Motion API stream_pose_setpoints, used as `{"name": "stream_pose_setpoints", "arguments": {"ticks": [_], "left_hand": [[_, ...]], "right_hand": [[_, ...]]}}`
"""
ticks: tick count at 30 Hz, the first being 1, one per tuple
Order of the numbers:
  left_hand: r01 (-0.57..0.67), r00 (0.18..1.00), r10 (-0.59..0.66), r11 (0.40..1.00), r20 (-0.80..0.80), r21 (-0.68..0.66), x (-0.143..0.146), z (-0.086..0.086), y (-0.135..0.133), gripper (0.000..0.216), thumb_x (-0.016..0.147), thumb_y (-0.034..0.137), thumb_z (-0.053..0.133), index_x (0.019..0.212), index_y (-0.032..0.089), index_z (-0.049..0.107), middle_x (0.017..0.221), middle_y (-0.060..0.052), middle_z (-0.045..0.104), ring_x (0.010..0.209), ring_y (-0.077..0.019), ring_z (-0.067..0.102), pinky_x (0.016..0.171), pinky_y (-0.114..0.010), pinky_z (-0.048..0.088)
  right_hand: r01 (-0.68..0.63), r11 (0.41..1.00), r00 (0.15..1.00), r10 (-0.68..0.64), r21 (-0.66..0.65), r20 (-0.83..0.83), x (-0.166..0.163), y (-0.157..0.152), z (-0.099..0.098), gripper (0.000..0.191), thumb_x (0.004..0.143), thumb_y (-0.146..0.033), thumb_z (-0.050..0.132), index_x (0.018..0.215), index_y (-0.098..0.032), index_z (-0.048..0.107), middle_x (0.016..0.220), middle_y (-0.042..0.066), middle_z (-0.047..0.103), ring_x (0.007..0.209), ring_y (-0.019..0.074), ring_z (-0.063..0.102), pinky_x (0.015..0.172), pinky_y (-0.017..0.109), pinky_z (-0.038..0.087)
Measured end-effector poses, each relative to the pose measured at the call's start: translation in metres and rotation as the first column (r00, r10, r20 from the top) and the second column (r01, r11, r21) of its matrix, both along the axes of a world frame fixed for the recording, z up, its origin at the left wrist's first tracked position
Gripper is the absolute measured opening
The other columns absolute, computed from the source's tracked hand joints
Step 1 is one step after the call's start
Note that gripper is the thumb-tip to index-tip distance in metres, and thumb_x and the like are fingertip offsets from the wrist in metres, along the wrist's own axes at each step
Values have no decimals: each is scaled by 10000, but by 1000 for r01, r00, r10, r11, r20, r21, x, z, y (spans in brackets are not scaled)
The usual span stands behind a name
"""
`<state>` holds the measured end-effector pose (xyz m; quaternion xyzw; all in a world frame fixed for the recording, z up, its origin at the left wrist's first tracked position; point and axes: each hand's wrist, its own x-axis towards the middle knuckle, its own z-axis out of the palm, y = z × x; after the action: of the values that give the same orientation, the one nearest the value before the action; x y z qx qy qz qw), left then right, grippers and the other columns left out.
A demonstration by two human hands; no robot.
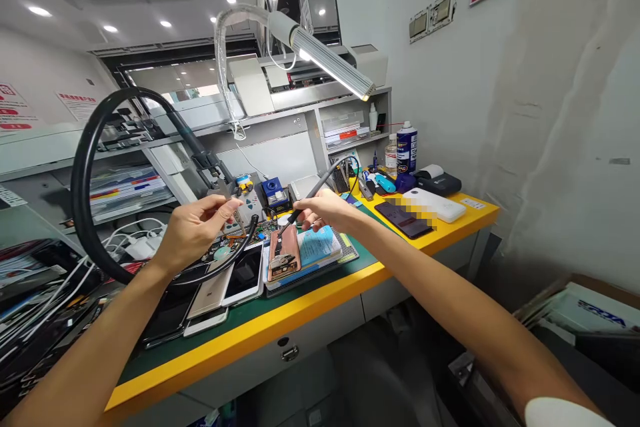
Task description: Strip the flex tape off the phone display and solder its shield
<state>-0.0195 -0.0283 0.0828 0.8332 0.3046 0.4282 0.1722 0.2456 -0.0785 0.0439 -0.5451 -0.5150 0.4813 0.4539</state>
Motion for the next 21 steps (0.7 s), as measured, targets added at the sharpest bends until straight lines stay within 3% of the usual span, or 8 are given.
{"name": "stream_pose_setpoints", "arguments": {"ticks": [3, 6, 8, 10, 13, 14, 18, 21], "left_hand": [[-24, 996, 30, 997, 90, -67, -8, -11, 5, 300, 915, 482, 682, 813, 206, 740, 700, -4, 693, 621, -160, 594, 598, -288, 472], [-35, 985, 56, 991, 162, -128, -14, -21, 9, 328, 928, 492, 644, 964, 192, 772, 821, -52, 770, 741, -213, 690, 609, -304, 543], [-23, 987, 47, 988, 156, -153, -16, -25, 8, 334, 930, 484, 633, 986, 188, 779, 847, -63, 783, 760, -223, 705, 611, -311, 556], [23, 997, -9, 984, 79, -179, -15, -25, 4, 327, 912, 488, 660, 922, 190, 796, 771, -50, 773, 657, -205, 676, 576, -311, 532], [126, 985, -147, 969, -86, -212, -4, -16, -5, 308, 855, 488, 746, 757, 201, 800, 668, -29, 738, 568, -183, 622, 555, -315, 489], [153, 977, -179, 967, -118, -203, 3, -12, -7, 291, 848, 470, 764, 725, 208, 792, 708, -28, 746, 638, -189, 646, 632, -317, 509], [207, 969, -224, 966, -102, -153, 29, 11, 2, 259, 875, 461, 749, 808, 217, 806, 1087, -33, 765, 1073, -240, 669, 999, -340, 484], [180, 978, -198, 958, -59, -223, 39, 25, 20, 325, 928, 486, 700, 924, 168, 765, 1014, -51, 747, 997, -238, 693, 946, -416, 545]], "right_hand": [[2, 1000, 999, -2, 4, -39, 9, -2, -8, 267, 1018, -359, 665, 1169, -139, 669, 1049, 57, 709, 809, 156, 697, 693, 312, 610], [16, 1000, 997, -14, 24, -70, 16, -1, -16, 275, 1017, -357, 666, 1190, -143, 666, 1078, 63, 709, 838, 165, 703, 716, 326, 616], [38, 998, 996, -34, 46, -85, 17, 2, -20, 296, 1019, -370, 660, 1214, -147, 661, 1112, 72, 709, 872, 177, 708, 743, 346, 620], [64, 996, 994, -58, 67, -89, 15, 5, -19, 317, 1022, -381, 653, 1242, -152, 654, 1149, 81, 705, 911, 191, 712, 774, 367, 623], [78, 994, 996, -74, 79, -56, 5, 14, -11, 328, 1023, -377, 652, 1266, -156, 646, 1175, 86, 701, 937, 199, 714, 791, 378, 625], [71, 995, 997, -68, 74, -32, 0, 18, -7, 323, 1023, -375, 653, 1260, -155, 648, 1165, 84, 703, 927, 195, 714, 782, 372, 625], [-7, 1000, 993, 4, 24, 118, -16, 33, 12, 299, 1021, -377, 657, 1212, -146, 664, 1113, 74, 710, 877, 179, 711, 746, 348, 622], [-72, 997, 965, 77, -28, 252, -16, 44, 25, 308, 1018, -386, 659, 1213, -148, 665, 1125, 77, 709, 892, 185, 711, 761, 358, 622]]}}
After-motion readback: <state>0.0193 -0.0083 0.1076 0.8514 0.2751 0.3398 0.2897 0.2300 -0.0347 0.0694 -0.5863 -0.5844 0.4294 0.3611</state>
